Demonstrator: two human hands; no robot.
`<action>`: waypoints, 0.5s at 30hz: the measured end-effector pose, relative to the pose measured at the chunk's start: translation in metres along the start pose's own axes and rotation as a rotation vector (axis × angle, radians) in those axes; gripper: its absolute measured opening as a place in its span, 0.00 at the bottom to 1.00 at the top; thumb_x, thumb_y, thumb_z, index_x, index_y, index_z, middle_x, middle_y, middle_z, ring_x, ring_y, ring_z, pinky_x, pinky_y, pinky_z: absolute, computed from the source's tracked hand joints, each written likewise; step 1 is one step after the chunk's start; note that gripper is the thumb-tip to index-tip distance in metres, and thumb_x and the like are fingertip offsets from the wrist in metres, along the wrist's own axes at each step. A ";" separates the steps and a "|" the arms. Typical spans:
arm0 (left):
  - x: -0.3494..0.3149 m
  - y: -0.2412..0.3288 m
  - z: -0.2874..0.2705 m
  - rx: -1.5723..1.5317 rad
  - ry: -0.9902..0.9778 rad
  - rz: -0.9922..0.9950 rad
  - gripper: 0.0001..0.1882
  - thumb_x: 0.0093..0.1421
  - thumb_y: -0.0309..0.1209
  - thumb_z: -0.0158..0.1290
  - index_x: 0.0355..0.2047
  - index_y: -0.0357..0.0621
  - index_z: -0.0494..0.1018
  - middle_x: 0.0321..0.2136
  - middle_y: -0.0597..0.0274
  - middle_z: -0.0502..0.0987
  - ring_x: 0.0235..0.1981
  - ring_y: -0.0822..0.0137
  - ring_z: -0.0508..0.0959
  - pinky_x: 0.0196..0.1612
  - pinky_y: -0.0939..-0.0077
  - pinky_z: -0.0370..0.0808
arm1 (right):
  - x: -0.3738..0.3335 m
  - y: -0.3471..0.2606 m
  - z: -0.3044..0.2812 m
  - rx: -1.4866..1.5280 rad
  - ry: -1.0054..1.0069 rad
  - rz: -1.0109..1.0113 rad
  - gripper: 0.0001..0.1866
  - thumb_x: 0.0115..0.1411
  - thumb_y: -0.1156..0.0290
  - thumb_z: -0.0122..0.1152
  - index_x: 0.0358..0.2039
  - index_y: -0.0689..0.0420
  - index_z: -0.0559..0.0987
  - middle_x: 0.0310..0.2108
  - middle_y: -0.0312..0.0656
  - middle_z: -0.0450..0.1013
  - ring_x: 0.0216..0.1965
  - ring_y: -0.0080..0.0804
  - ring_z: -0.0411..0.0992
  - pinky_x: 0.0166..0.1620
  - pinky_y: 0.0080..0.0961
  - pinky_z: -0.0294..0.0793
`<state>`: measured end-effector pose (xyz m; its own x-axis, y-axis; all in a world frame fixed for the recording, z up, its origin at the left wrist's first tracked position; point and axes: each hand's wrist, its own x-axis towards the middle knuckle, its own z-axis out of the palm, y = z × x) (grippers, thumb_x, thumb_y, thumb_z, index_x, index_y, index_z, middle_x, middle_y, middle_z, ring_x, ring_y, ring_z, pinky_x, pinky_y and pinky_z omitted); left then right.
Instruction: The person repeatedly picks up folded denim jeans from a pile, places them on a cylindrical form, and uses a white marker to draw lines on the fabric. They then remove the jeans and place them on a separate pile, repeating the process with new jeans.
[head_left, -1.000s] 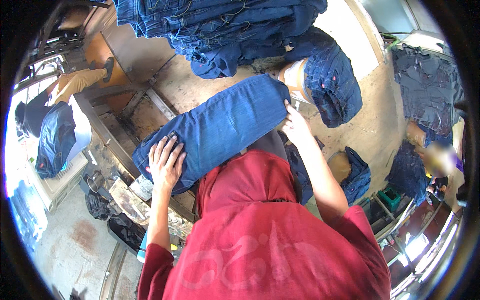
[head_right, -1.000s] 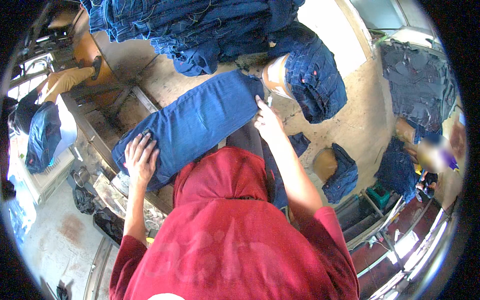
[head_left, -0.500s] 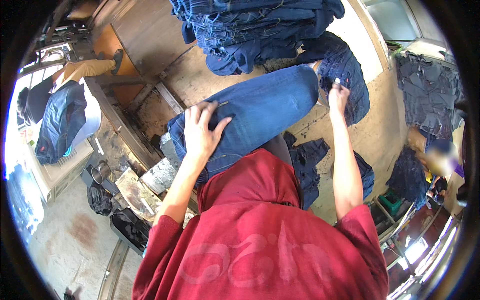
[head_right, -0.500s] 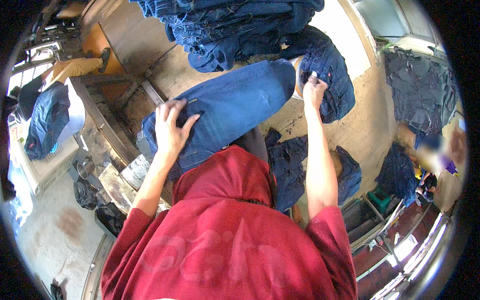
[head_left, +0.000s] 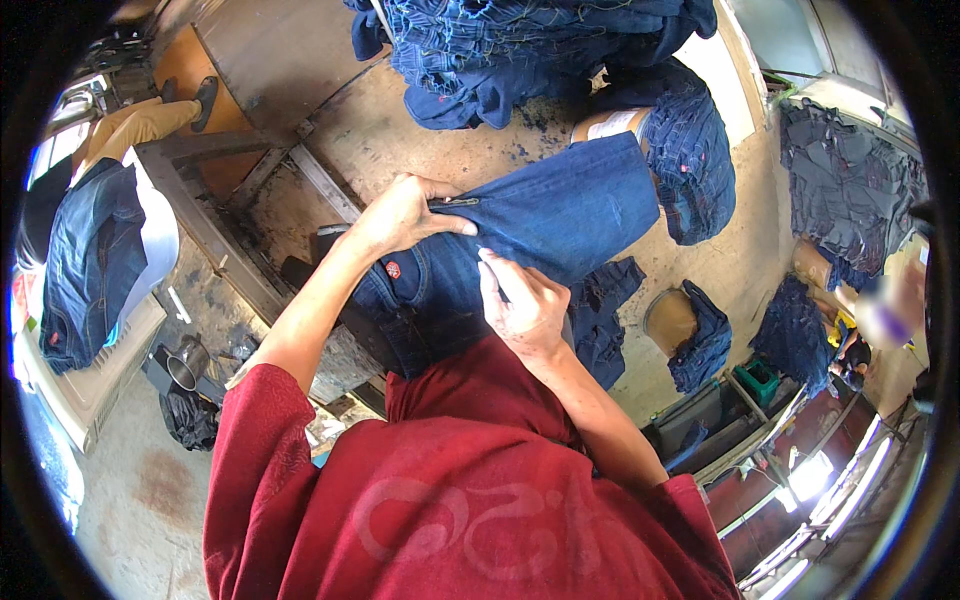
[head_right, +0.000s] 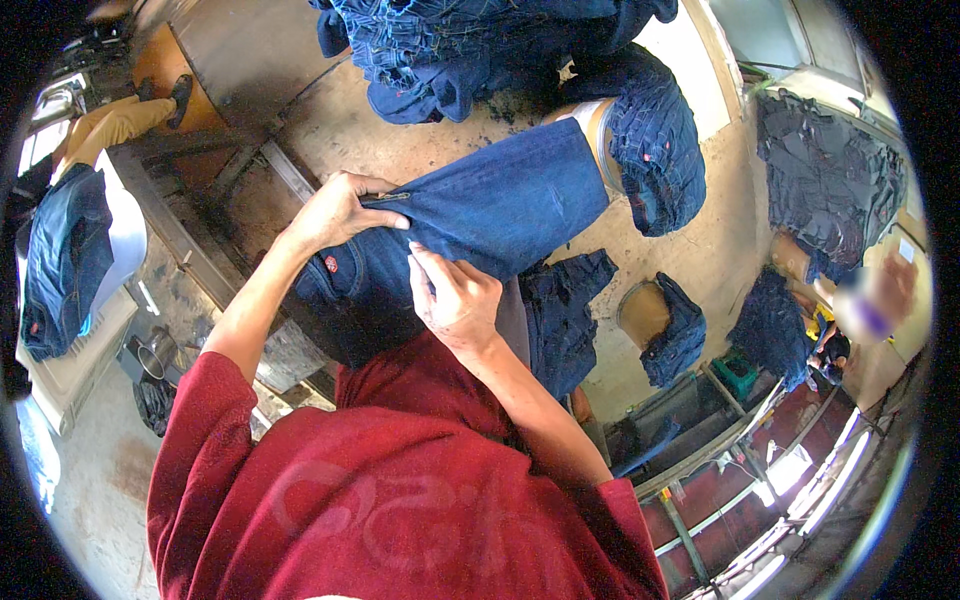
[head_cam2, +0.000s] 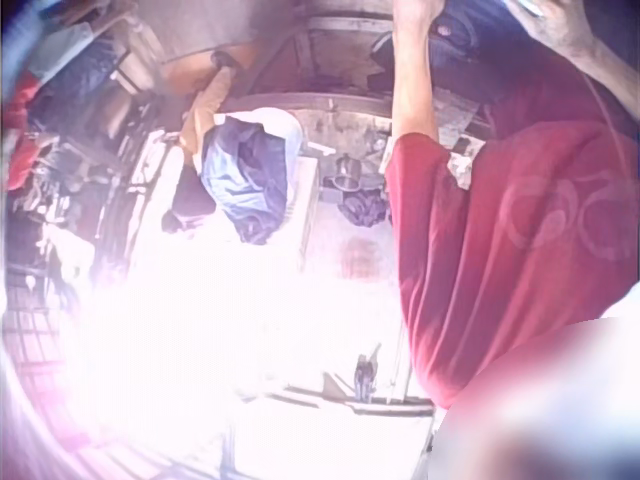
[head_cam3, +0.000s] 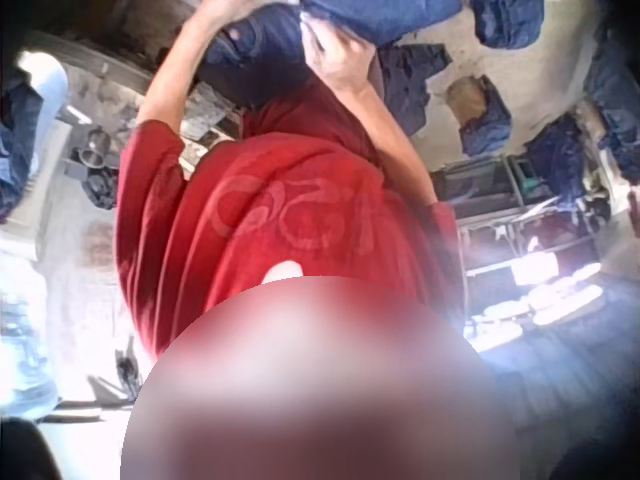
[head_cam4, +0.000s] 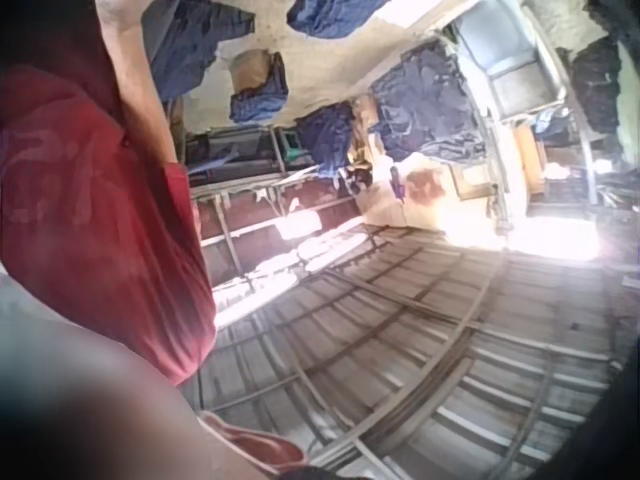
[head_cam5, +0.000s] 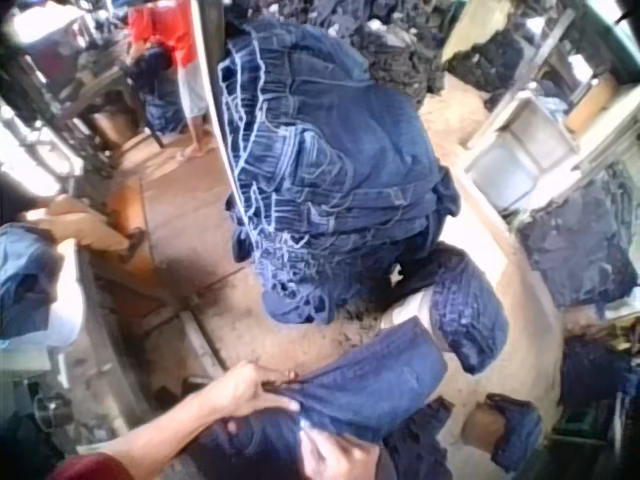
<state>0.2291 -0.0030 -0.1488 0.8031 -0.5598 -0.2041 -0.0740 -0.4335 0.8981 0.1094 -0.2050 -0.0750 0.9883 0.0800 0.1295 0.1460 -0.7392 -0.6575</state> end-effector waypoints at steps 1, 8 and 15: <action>0.000 -0.004 0.000 -0.028 0.003 -0.046 0.25 0.58 0.47 0.74 0.43 0.37 0.85 0.31 0.49 0.86 0.37 0.47 0.87 0.43 0.57 0.83 | 0.001 0.000 0.005 -0.023 -0.006 -0.021 0.09 0.61 0.80 0.73 0.42 0.60 0.87 0.36 0.43 0.87 0.27 0.36 0.85 0.32 0.29 0.83; -0.001 -0.012 0.014 0.128 0.108 -0.038 0.17 0.60 0.42 0.74 0.34 0.39 0.87 0.27 0.51 0.84 0.30 0.50 0.86 0.38 0.60 0.82 | 0.017 -0.003 0.029 -0.176 -0.052 0.050 0.06 0.65 0.73 0.71 0.42 0.54 0.87 0.27 0.38 0.84 0.22 0.34 0.82 0.26 0.30 0.79; -0.004 -0.010 0.016 0.161 0.170 0.006 0.16 0.59 0.40 0.74 0.33 0.38 0.86 0.27 0.50 0.84 0.29 0.47 0.86 0.35 0.59 0.82 | 0.022 -0.010 0.017 -0.238 -0.207 0.116 0.03 0.66 0.71 0.70 0.40 0.52 0.86 0.21 0.40 0.80 0.21 0.36 0.81 0.24 0.33 0.77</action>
<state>0.2173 -0.0077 -0.1630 0.8892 -0.4419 -0.1181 -0.1615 -0.5449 0.8228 0.1300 -0.1847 -0.0781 0.9891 0.1025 -0.1058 0.0420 -0.8846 -0.4644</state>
